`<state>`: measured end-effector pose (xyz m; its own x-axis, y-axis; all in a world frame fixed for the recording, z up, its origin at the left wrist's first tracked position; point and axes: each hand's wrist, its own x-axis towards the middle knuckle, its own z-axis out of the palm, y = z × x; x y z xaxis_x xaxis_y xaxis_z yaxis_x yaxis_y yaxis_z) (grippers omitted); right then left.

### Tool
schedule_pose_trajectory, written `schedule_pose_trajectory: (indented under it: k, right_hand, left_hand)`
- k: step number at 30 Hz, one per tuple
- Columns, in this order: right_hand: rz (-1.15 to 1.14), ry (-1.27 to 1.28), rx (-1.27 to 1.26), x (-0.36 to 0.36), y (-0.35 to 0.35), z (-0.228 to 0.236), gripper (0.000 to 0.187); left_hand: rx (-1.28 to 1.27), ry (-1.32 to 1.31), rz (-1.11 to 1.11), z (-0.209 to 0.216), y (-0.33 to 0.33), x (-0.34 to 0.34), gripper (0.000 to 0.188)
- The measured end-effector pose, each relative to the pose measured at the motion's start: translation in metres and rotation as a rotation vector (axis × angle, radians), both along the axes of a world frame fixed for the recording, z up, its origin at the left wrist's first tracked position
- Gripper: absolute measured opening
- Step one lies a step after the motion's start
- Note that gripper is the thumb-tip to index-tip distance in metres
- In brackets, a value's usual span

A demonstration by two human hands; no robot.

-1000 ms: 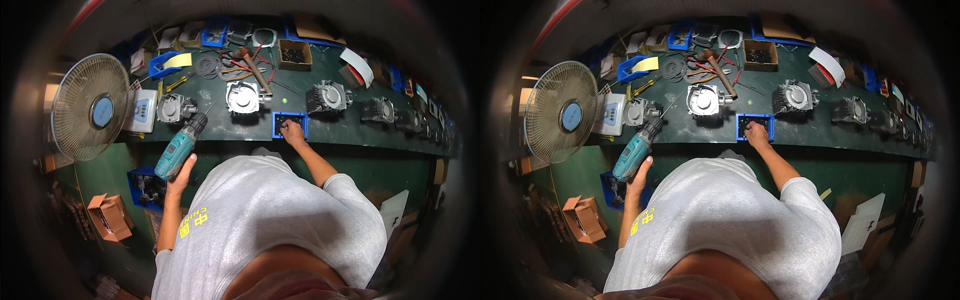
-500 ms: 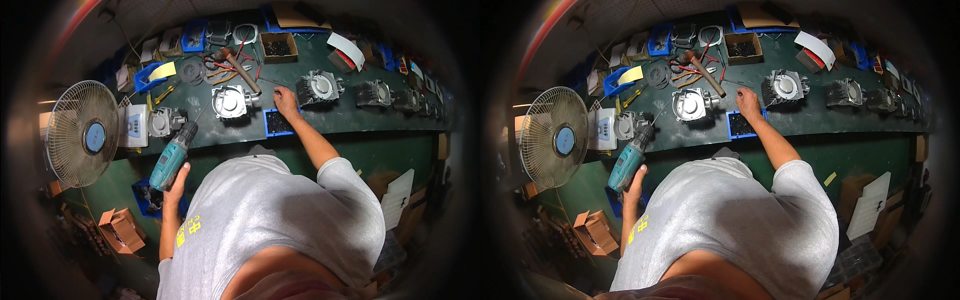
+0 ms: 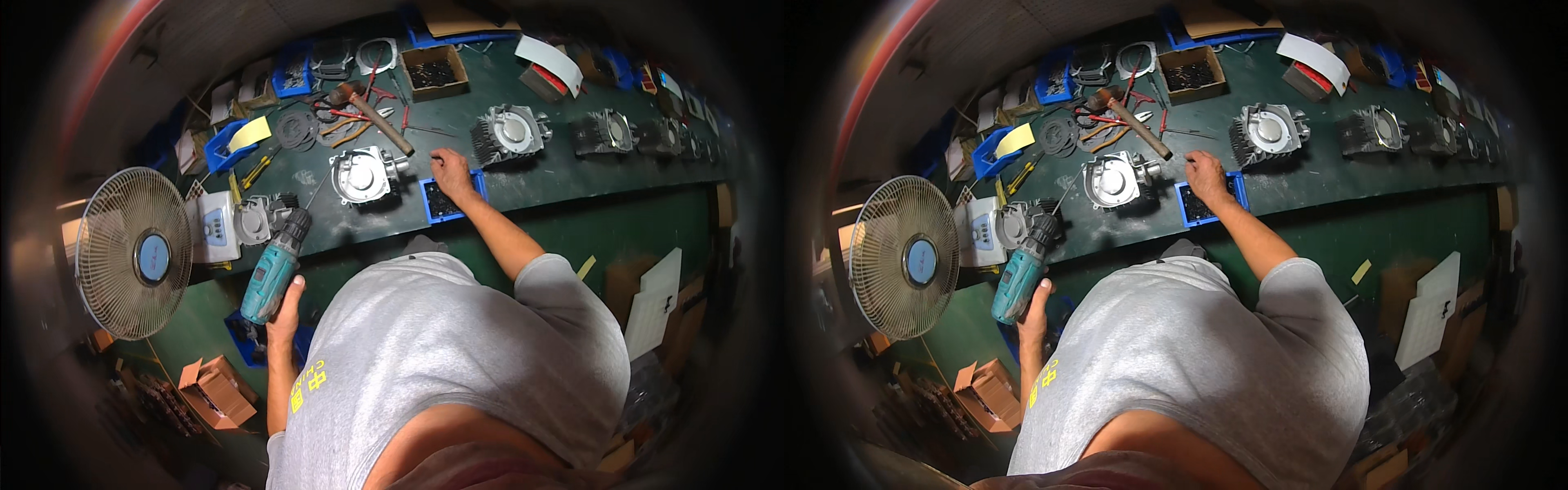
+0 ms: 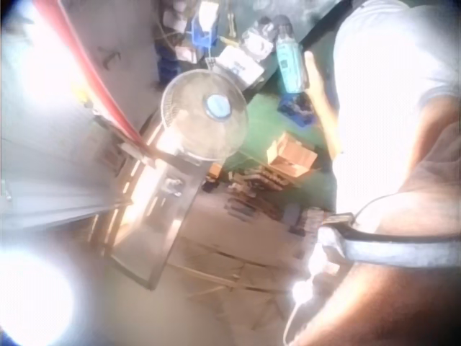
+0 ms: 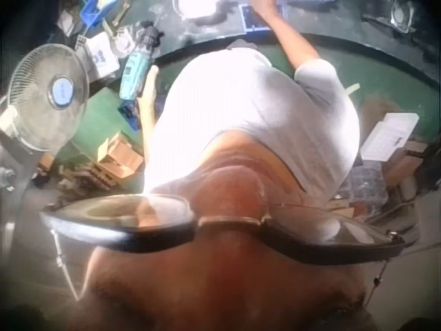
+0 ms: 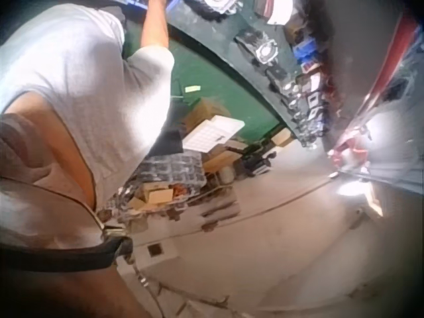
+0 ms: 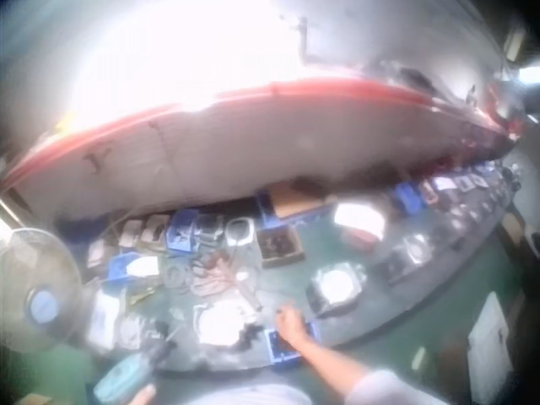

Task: The person assembles small electrical components on a workbench. They place white circular parts into metal housings, then use a cordless drill to fasten screws into each unit. The person handles several units sequentially, moving them along the bench as they work.

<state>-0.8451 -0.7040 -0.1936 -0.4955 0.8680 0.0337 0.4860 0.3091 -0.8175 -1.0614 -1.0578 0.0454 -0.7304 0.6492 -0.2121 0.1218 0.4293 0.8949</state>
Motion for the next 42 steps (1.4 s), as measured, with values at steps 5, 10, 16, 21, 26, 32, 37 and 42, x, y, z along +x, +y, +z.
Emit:
schedule_pose_trajectory:
  k: [5,10,16,21,26,32,37,42]
  right_hand:
    - [-0.072,0.156,0.001,0.007,-0.030,0.022,0.018]
    - [-0.127,0.216,-0.026,0.025,-0.057,0.040,0.016]
    - [-0.259,0.140,-0.059,0.070,-0.090,0.057,0.015]
    - [-0.323,0.084,-0.026,0.112,-0.127,0.067,0.014]
    - [-0.334,0.003,-0.069,0.157,-0.146,0.089,0.016]
    - [-0.401,-0.021,-0.075,0.195,-0.138,0.094,0.016]
    - [-0.375,0.056,-0.078,0.217,-0.096,0.071,0.015]
    - [-0.297,0.132,-0.113,0.257,-0.023,0.055,0.015]
  left_hand:
    - [-0.014,-0.042,-0.026,0.004,0.012,0.001,0.028]
    - [-0.015,-0.047,-0.103,-0.004,0.017,-0.004,0.027]
    - [0.035,-0.074,-0.289,-0.007,0.033,-0.006,0.024]
    - [0.091,-0.154,-0.334,-0.015,0.034,-0.003,0.022]
    - [0.141,-0.246,-0.381,-0.024,0.039,0.011,0.019]
    - [0.150,-0.166,-0.601,-0.046,0.058,0.026,0.022]
    - [0.169,-0.072,-0.673,-0.042,0.100,0.059,0.021]
    - [0.167,-0.024,-0.606,-0.035,0.155,0.115,0.024]
